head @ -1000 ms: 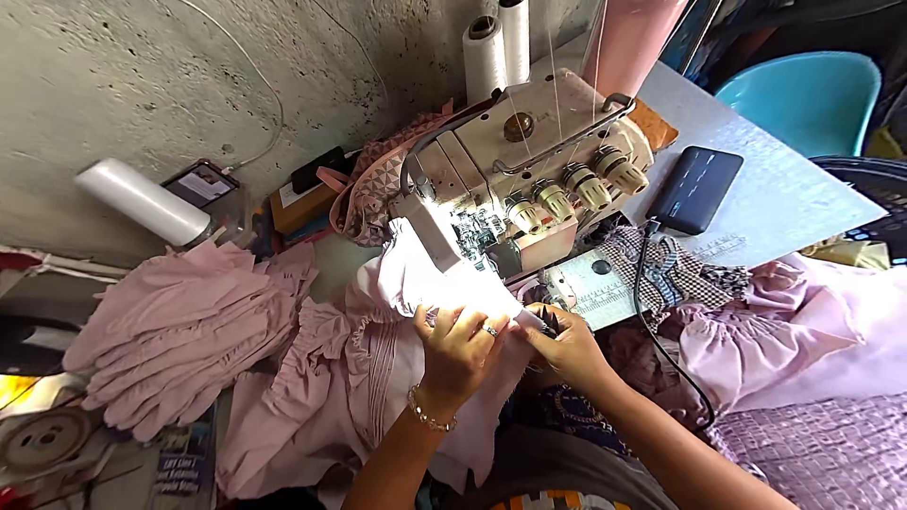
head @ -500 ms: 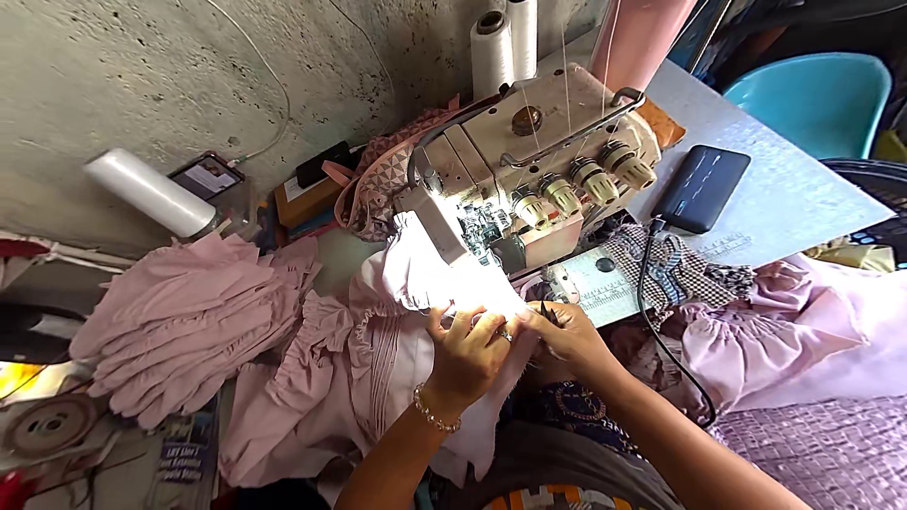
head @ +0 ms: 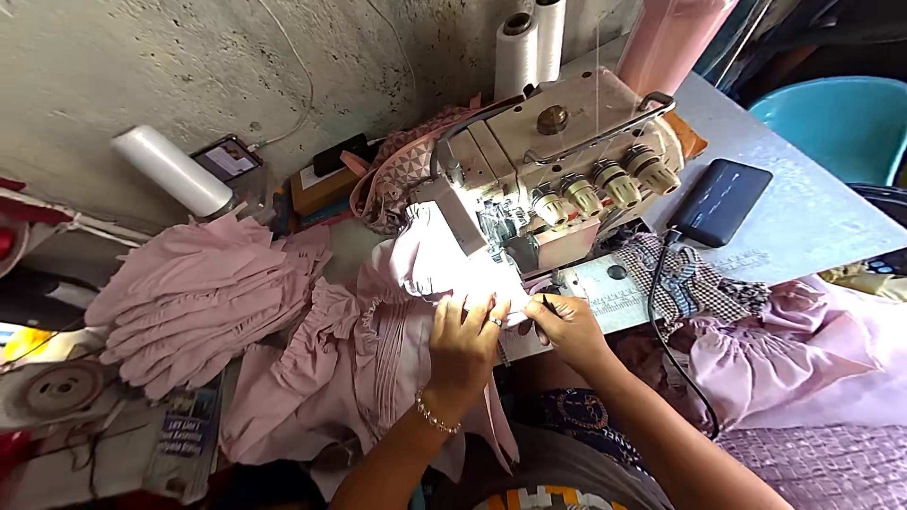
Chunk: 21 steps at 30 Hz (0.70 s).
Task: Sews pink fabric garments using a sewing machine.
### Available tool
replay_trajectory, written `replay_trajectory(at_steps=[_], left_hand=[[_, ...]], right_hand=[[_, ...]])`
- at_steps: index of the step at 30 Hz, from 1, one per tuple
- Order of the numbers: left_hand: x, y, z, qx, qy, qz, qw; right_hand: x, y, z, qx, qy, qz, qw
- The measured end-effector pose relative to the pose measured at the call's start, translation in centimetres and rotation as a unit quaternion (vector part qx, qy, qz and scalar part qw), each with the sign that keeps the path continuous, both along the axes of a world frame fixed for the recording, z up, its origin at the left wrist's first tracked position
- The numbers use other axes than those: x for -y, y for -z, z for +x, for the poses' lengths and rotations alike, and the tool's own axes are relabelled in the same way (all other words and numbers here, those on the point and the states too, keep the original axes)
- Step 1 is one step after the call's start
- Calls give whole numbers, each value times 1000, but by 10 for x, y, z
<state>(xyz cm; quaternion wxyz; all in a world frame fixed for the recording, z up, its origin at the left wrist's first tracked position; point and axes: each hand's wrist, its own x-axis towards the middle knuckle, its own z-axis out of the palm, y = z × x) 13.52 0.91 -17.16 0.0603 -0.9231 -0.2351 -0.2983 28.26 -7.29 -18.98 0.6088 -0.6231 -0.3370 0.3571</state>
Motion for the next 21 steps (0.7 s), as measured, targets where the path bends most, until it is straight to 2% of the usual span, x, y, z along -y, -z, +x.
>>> replay_trajectory(at_steps=[7,14,19,21], left_hand=[[-32,-17,15,-25,9,-57,998],[-68,-19,16,-40,20,-99,994],[-80,-29,25,-12,-50,-177,983],[-75,-29,25,-17,-87,-179,980]], right_hand=[[-39,5,14,-43,42,29,998],[-43,13,9,-33,84,52,995],[-19,42,-6,16,104,76,992],[-8,64,-11,80,103,107,986]])
